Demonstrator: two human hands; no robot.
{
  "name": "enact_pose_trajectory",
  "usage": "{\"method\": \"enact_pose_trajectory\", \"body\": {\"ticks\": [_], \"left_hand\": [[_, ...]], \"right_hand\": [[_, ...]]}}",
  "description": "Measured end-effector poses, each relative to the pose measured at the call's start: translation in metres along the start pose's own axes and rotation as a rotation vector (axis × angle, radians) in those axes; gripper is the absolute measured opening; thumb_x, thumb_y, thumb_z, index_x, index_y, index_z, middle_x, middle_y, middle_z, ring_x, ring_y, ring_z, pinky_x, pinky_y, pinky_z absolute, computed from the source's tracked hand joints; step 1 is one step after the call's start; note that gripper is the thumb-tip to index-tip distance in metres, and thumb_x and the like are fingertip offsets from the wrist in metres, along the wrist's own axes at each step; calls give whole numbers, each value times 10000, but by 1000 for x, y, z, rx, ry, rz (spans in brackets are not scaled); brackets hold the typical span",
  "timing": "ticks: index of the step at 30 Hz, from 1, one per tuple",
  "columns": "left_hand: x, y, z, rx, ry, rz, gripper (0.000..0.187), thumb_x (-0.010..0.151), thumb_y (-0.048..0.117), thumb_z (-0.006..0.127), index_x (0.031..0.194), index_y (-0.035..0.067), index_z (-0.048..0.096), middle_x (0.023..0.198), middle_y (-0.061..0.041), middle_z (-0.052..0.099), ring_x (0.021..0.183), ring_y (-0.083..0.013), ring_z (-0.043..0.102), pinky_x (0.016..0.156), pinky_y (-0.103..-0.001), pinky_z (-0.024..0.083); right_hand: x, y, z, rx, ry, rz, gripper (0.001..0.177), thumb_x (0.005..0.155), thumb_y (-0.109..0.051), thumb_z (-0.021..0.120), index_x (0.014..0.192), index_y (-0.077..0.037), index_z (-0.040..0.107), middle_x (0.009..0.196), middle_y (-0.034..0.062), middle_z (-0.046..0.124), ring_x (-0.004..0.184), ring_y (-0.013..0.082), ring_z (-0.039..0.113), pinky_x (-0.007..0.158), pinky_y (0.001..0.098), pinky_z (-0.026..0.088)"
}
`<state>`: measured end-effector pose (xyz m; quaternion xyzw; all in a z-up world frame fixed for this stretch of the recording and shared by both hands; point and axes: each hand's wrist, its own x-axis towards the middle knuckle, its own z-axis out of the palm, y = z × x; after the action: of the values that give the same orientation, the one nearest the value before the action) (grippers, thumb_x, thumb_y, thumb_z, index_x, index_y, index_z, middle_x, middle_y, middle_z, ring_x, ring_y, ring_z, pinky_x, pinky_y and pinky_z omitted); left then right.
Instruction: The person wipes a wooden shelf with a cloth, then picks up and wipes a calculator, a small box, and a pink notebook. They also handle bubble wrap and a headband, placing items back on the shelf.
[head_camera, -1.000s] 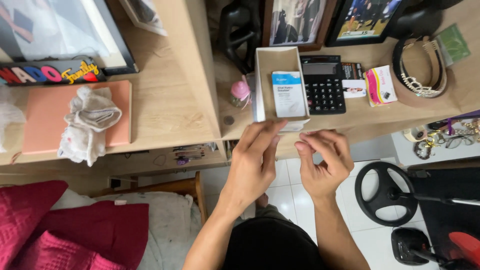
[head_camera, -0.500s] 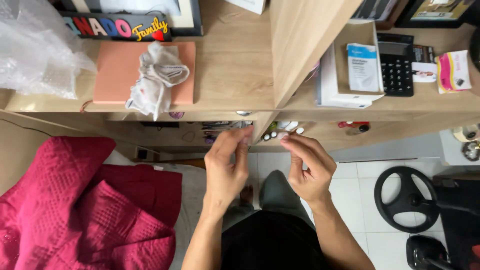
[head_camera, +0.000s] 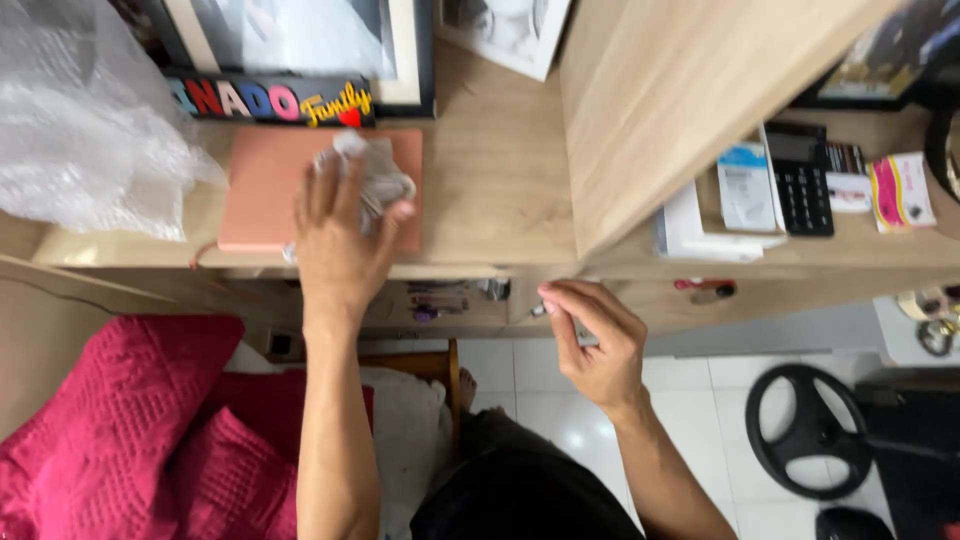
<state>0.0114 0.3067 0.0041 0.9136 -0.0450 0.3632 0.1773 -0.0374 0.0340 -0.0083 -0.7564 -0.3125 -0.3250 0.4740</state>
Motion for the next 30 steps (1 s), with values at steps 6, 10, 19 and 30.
{"method": "enact_pose_trajectory", "body": {"ticks": [6, 10, 19, 30], "left_hand": [[1, -5, 27, -56, -14, -16, 400, 889, 152, 780, 1259, 11, 718, 1159, -220, 685, 1133, -422, 659, 937, -473, 552], [-3, 23, 34, -184, -98, -11, 417, 874, 88, 757, 1285, 44, 701, 1163, -204, 677, 1143, -398, 664, 921, -454, 572], [-4, 88, 104, -195, -287, 146, 541, 865, 231, 680, 1376, 69, 613, 1324, -236, 624, 1346, -418, 563, 1110, -532, 460], [73, 73, 192, 241, -186, 35, 374, 982, 116, 586, 1345, 67, 509, 1331, -295, 599, 1251, -456, 612, 1065, -562, 566]], "right_hand": [[18, 18, 37, -12, 16, 45, 195, 925, 74, 677, 1088, 10, 764, 1067, 169, 764, 1042, 353, 746, 902, 450, 605], [20, 29, 54, -70, -25, 113, 281, 972, 71, 625, 1241, 31, 695, 1229, 209, 705, 1201, 373, 663, 984, 501, 561], [18, 33, 64, 75, 52, 356, 500, 1117, -159, 403, 1557, 57, 305, 1612, 241, 366, 1518, 354, 322, 1240, 483, 330], [20, 28, 64, 77, 37, 414, 543, 1159, -344, 337, 1570, 7, 290, 1652, 225, 338, 1581, 379, 323, 1303, 487, 361]]}}
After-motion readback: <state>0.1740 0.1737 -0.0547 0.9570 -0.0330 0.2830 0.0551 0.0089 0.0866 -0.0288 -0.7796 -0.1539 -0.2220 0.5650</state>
